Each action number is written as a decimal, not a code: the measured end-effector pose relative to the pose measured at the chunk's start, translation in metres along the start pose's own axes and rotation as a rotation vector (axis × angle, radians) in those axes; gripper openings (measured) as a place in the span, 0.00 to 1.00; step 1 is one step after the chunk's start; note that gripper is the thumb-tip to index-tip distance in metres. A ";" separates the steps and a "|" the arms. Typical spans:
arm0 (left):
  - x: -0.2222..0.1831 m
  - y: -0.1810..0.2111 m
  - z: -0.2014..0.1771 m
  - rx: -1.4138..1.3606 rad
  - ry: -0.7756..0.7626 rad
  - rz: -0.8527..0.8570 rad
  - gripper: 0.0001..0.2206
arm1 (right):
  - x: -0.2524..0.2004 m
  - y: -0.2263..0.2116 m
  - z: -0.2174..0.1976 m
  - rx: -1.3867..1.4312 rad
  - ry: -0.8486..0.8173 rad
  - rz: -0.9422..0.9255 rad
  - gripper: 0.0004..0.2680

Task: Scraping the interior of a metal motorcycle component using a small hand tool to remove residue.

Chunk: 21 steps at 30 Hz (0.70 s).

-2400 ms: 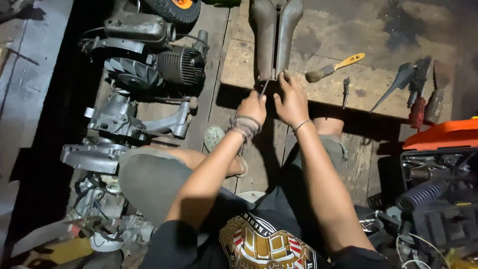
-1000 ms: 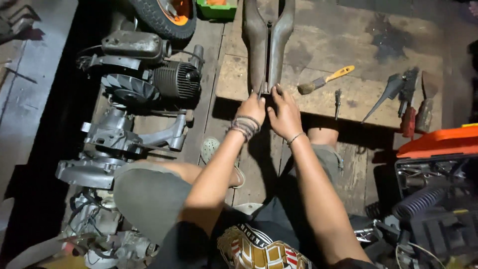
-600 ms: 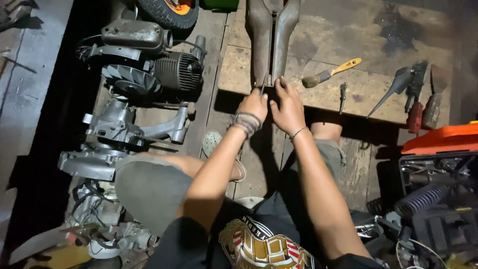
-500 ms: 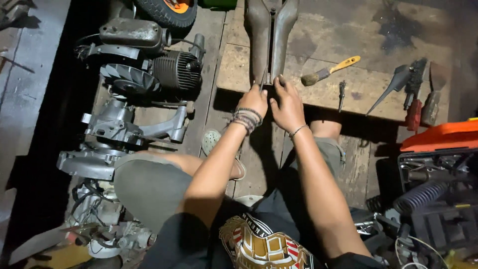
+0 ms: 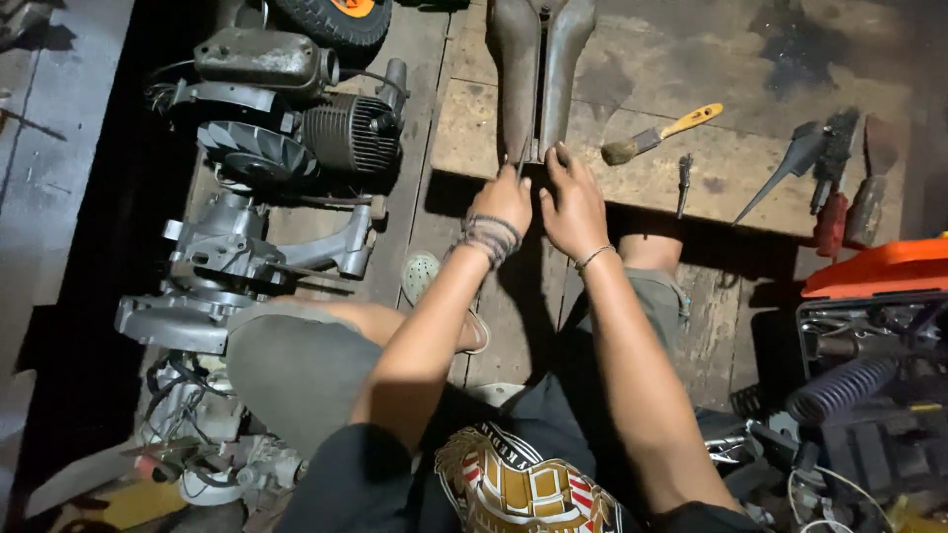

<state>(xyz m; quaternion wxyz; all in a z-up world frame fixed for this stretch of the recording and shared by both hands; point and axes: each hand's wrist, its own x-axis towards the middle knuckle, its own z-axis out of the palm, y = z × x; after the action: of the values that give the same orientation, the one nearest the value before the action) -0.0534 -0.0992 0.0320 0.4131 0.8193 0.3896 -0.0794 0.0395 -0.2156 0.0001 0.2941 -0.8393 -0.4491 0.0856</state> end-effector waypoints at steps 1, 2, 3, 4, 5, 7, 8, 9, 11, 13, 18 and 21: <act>-0.007 -0.008 0.007 0.002 -0.001 0.001 0.24 | -0.003 -0.002 0.001 0.001 0.002 0.002 0.22; -0.010 -0.012 0.012 -0.013 -0.028 -0.008 0.24 | -0.002 -0.004 -0.001 0.015 0.008 0.001 0.21; -0.014 -0.017 0.017 -0.029 -0.055 -0.017 0.25 | 0.000 -0.005 -0.002 0.028 0.014 0.000 0.21; -0.017 -0.015 0.014 -0.029 -0.053 -0.011 0.25 | 0.000 -0.006 -0.002 0.025 0.020 -0.001 0.21; -0.019 -0.013 0.011 -0.042 -0.059 -0.019 0.25 | 0.000 -0.006 -0.002 0.010 0.010 0.007 0.21; -0.006 -0.010 0.008 -0.056 -0.068 -0.026 0.25 | 0.002 -0.004 -0.002 -0.006 0.000 0.018 0.21; 0.008 -0.012 0.008 -0.020 -0.054 -0.012 0.24 | 0.002 -0.003 0.000 -0.002 0.003 0.018 0.20; 0.021 -0.015 0.008 0.016 -0.040 0.001 0.24 | 0.001 -0.001 0.003 0.002 0.007 0.019 0.20; 0.028 -0.007 0.007 0.000 -0.022 0.019 0.24 | 0.001 -0.001 0.000 -0.006 0.010 0.014 0.20; 0.015 -0.004 0.004 -0.011 0.004 0.025 0.24 | -0.001 -0.001 0.004 -0.003 0.008 0.002 0.20; -0.033 -0.005 0.007 -0.051 -0.046 -0.012 0.23 | -0.001 -0.003 0.005 0.005 0.000 0.022 0.21; -0.014 -0.004 0.007 -0.010 -0.029 -0.013 0.23 | 0.001 0.000 0.006 0.030 0.004 0.021 0.21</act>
<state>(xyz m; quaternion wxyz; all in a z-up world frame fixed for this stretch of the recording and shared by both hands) -0.0643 -0.1110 0.0316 0.4223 0.8133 0.3895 -0.0920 0.0375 -0.2118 -0.0044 0.3066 -0.8397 -0.4383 0.0938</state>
